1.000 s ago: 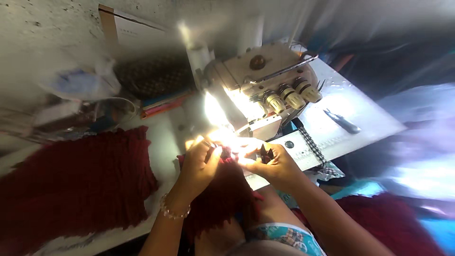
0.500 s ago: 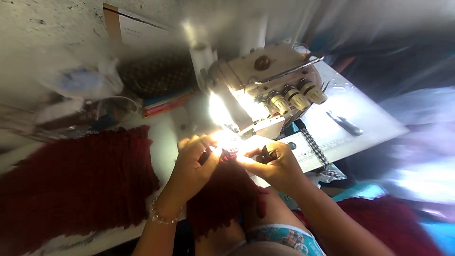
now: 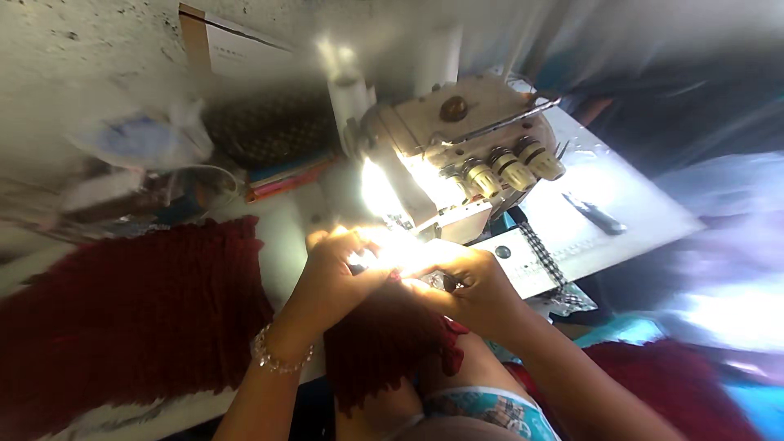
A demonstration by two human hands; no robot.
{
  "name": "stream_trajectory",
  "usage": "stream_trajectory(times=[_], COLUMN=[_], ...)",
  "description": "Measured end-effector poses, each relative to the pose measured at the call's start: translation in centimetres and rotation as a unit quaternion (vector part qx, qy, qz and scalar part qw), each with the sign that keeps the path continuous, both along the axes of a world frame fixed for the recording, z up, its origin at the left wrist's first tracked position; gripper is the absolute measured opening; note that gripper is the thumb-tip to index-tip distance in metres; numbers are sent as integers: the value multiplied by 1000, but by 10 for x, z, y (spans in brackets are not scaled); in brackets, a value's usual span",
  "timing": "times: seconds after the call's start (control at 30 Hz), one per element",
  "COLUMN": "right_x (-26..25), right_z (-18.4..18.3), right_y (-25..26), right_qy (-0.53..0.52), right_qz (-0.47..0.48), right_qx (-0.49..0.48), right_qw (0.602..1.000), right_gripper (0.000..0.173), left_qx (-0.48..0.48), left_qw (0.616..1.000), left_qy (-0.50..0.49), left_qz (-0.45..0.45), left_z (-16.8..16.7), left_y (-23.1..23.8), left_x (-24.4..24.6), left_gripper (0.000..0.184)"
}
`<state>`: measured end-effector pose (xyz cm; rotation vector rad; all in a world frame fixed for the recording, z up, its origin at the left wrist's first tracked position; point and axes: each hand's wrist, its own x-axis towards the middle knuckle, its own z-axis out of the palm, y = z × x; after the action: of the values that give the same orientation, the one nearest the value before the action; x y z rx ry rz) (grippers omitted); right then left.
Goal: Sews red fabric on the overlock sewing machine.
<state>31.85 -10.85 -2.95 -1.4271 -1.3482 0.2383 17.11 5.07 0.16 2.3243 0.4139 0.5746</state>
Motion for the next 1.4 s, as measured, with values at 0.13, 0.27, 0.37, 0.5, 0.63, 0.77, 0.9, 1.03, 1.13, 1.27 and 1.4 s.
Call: stream_trajectory(times=[0.13,0.27,0.37,0.5,0.63,0.77,0.9,1.03,1.13,1.27,1.4], right_x=[1,3,4,2,0,-1,-3,-3,-5,-16,-23], right_z=[-1,-1,-2,-2,1,1,1,0,-2,-12,-23], right_y=[0,0,0,-3,-3,-1,2,5,6,3,3], right_qy=[-8,-17,-14,10,22,55,62,69,69,34,1], right_qz=[4,-7,-4,-20,-55,-62,-79,-85,-91,-124,-147], right_qx=[-6,-9,-7,11,19,29,27,21,18,15,34], right_qw=[1000,1000,1000,1000,998,996,995,994,993,992,989], right_gripper=[16,17,18,15,14,12,12,11,12,19,18], left_qx=[1,-2,-2,-15,-32,-31,-41,-78,-118,-158,-142], left_qw=[1000,1000,1000,1000,999,999,999,997,993,986,985], left_qy=[7,9,9,10,19,26,28,26,2,-27,-56], left_qz=[-26,-11,6,10,1,7,9,-1,-4,51,82], left_z=[2,4,4,4,4,6,8,9,7,6,-1], left_y=[2,4,3,0,-3,-6,-7,-7,-9,-15,-19], left_x=[1,1,0,0,0,0,0,-2,-2,-3,-4], left_gripper=[11,8,8,10,10,13,13,14,10,6,10])
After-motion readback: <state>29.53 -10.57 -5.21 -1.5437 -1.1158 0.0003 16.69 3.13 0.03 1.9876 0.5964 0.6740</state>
